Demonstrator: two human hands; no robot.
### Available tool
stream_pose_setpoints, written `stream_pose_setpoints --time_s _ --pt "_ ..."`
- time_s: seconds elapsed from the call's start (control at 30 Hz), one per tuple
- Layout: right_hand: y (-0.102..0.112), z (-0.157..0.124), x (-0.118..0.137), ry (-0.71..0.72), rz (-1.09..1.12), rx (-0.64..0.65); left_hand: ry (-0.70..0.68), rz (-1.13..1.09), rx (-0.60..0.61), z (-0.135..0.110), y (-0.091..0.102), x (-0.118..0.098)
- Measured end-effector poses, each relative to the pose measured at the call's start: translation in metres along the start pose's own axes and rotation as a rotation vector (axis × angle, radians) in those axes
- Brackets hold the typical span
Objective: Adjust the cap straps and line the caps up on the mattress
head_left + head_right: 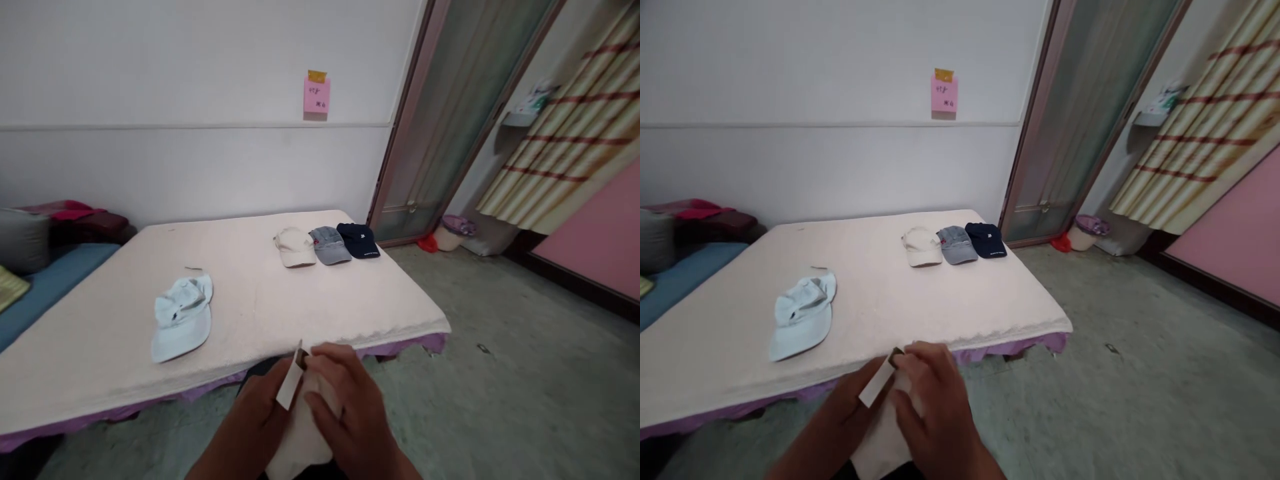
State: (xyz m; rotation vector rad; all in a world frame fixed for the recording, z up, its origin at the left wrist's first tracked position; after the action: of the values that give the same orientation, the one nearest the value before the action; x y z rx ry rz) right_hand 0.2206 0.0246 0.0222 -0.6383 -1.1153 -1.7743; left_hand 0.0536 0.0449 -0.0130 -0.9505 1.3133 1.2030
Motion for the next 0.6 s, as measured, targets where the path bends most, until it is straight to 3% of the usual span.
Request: stream_pose_setpoints --time_s 0.07,0.2,0.33,0.47,0.6 --pt "-0.011 0.002 0.002 0.037 -0.032 0.051 0.057 0.007 0.038 -0.004 -0.004 0.006" --pt "-0.019 0.003 -0.01 -0.029 0.022 0.07 0.114 0.0 0.099 -0.011 -0.006 0.01" --pt "-0.017 0.001 -0.01 -0.024 0.064 0.158 0.0 0.253 0.222 -0.013 -0.008 0.001" --pt "-0.019 -0.003 -0.004 -0.016 0.064 0.234 -0.065 0.436 0.193 -0.012 -0.006 -0.006" --pt "-0.023 -0.005 -0.007 -0.053 0.118 0.171 -0.068 0.458 0.251 -0.013 -0.01 -0.006"
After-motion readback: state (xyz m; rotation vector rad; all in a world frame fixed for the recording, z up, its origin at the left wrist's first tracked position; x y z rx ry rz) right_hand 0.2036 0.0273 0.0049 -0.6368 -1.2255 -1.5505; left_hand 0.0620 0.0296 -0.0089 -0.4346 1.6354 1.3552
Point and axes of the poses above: each hand's wrist, its own z-axis towards the middle knuckle, its own y-axis out of the back of the hand, x = y × z, the point moved 4 cm from there along z, towards the middle knuckle, and after that the axes turned 13 degrees about -y, right-handed, at the moved point
